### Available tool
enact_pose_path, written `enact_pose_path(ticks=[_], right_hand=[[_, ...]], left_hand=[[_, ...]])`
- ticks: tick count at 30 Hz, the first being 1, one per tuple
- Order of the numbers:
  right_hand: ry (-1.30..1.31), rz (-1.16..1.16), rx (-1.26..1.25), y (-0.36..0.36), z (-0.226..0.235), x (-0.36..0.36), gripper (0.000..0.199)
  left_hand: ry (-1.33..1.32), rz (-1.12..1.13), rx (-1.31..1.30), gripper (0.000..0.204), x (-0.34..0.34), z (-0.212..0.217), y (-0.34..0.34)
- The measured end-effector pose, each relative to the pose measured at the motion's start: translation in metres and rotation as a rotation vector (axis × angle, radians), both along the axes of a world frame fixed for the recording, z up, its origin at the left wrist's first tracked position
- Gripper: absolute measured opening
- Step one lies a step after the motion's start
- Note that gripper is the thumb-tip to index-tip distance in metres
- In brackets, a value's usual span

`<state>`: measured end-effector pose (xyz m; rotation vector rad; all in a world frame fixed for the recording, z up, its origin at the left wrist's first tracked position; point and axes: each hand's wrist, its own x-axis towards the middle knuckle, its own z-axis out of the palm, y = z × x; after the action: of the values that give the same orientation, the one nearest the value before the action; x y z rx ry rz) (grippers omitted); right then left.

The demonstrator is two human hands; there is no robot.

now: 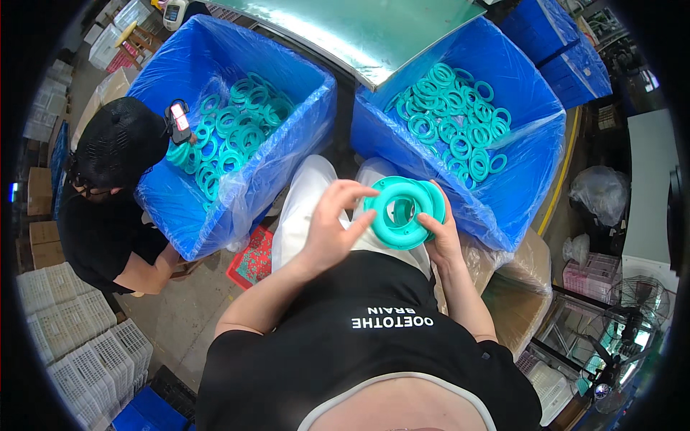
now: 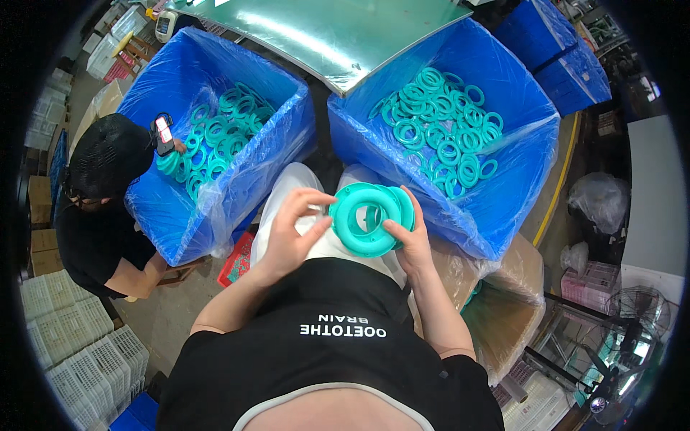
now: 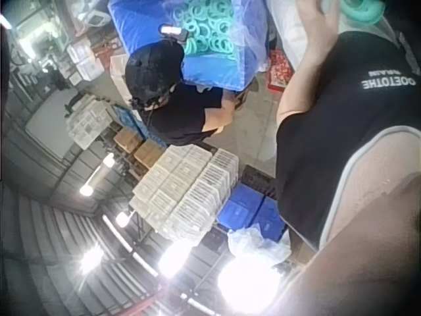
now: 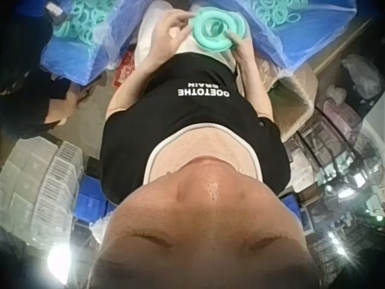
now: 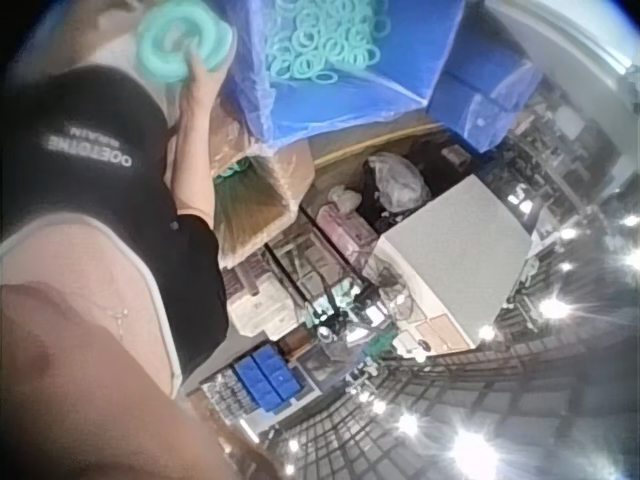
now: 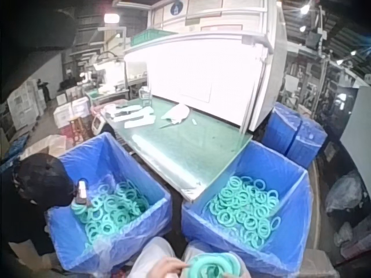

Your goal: Picking up and sorting green plastic rings from one bin to another.

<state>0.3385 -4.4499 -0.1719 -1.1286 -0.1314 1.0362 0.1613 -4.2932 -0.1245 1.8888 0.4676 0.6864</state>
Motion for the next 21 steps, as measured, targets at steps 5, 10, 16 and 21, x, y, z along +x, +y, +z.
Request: enact_pose_path(ticks=[5,10,16,21], right_hand=[[-0.028,0.083,0.072,0.008,0.005,-0.011,0.088],[0.048,0.262,0.157,0.013,0.013,-0.021,0.095],[0.402,0.289,0.326,0.008,-0.001,-0.02,0.096],[0.407,0.291,0.342,0.012,-0.003,-0.019,0.091]], left_hand=[[0.244,-0.052,-0.081,0.033,0.0,-0.021,0.003],[0.212,-0.002,-0.152,0.033,0.002,-0.044,-0.002],[0.262,-0.021,-0.244,0.028,0.003,-0.042,-0.002],[0.246,0.059,-0.027,0.026,0.007,-0.056,-0.011]])
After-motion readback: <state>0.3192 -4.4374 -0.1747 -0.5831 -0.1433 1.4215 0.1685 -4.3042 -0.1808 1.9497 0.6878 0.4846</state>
